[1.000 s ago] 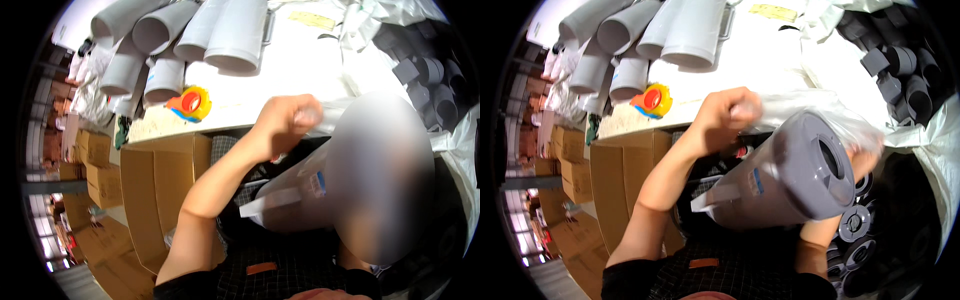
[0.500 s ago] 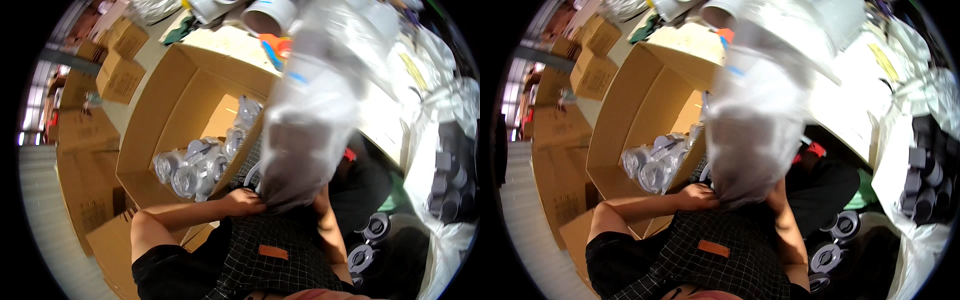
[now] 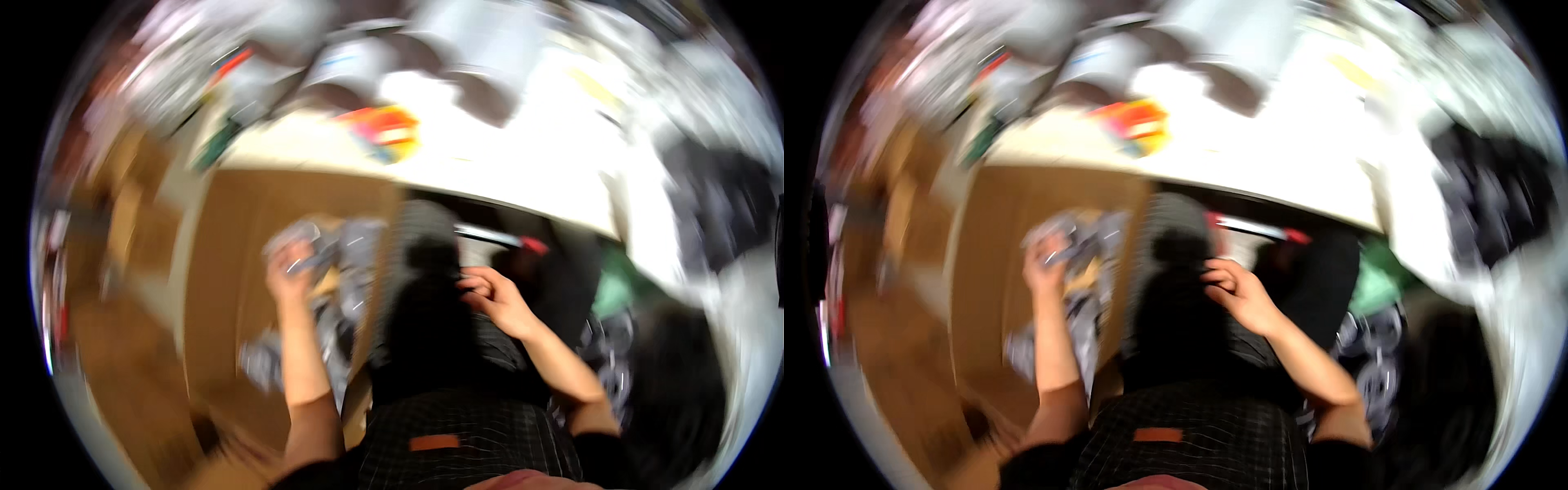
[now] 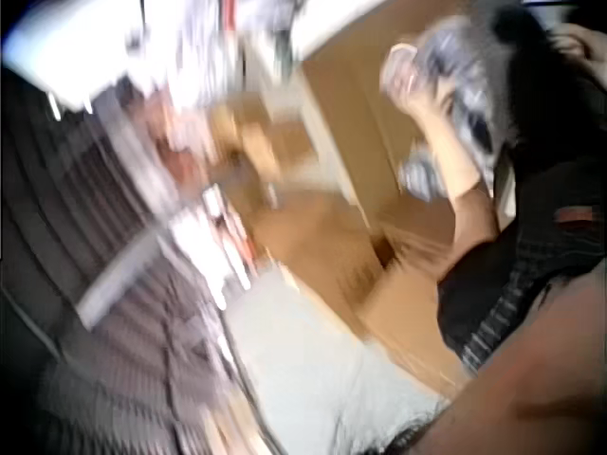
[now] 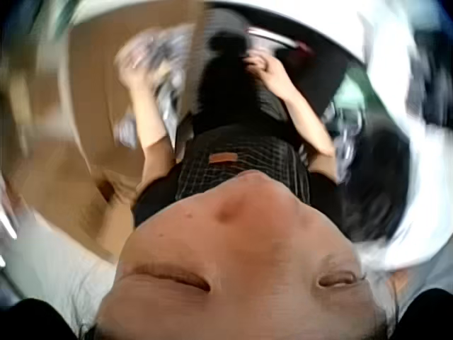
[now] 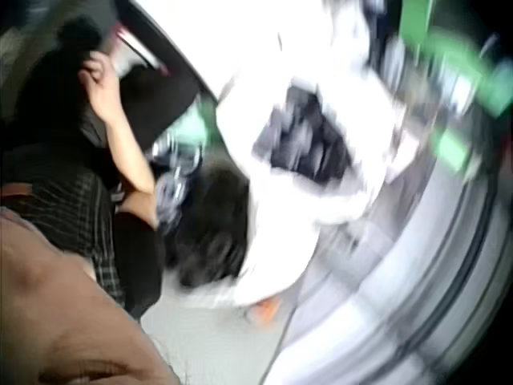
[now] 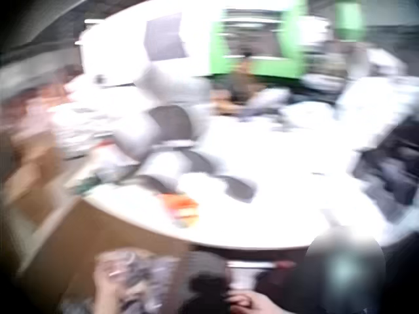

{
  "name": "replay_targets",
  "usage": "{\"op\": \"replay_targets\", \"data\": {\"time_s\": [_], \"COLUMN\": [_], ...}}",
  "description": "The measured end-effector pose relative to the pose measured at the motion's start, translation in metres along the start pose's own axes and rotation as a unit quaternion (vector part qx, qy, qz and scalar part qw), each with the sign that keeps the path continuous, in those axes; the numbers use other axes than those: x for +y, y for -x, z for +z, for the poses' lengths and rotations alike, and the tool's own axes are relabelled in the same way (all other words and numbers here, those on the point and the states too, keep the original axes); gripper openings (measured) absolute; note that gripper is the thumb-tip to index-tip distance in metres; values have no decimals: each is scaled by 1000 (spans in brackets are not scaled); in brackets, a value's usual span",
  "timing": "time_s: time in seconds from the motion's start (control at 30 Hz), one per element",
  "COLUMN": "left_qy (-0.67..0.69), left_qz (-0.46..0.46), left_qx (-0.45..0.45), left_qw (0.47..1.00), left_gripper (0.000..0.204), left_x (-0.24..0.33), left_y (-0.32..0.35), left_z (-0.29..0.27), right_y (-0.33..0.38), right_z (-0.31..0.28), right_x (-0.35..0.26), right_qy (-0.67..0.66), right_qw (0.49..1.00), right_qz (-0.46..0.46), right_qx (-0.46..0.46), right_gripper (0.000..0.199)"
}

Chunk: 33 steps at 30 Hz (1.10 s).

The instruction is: The person assembles white plastic containers by attaching grey lids. They pick up a container body, retrieve a lid from a nearby bag, and screw it onto the container. The person also uses a yellow tool to clean the inside of a container before assembly. The finished containers are placed into a cardboard box.

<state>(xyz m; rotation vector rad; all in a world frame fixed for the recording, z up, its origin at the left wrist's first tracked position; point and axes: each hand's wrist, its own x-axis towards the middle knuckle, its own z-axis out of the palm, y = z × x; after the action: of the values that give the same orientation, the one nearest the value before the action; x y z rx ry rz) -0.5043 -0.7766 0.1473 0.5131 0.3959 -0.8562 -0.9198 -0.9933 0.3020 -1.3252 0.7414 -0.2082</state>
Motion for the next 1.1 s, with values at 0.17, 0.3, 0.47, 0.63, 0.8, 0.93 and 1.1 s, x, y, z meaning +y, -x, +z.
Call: {"op": "replay_targets", "data": {"time_s": [0.17,0.3,0.47,0.63,0.8,0.93,1.1], "left_qy": [-32,-152,-417,-543,-326,-414,-440], "left_qz": [78,-31,239,253,111,215,329], "left_qx": [240,354,205,-134,-256,-246,-188], "left_qw": [967,923,853,789,903,850,814], "left_gripper": [59,64,44,52,47,13,21], "left_x": [68,61,7,-156,-275,-319,-219], "left_y": [12,83,66,73,-9,42,67], "left_z": [-163,-118,56,273,363,395,324], "right_y": [66,9,15,-86,64,156,154], "right_z": [-99,-271,-535,-398,-259,-173,-117], "right_x": [-31,-48,8,-24,-19,5,10], "right_qy": [39,144,98,203,-256,3,446], "right_qw": [945,763,652,614,863,944,733], "right_qz": [-171,-228,-114,-214,-264,-9,-132], "right_qx": [277,588,743,732,345,329,496], "right_gripper": [33,55,98,88,60,51,61]}}
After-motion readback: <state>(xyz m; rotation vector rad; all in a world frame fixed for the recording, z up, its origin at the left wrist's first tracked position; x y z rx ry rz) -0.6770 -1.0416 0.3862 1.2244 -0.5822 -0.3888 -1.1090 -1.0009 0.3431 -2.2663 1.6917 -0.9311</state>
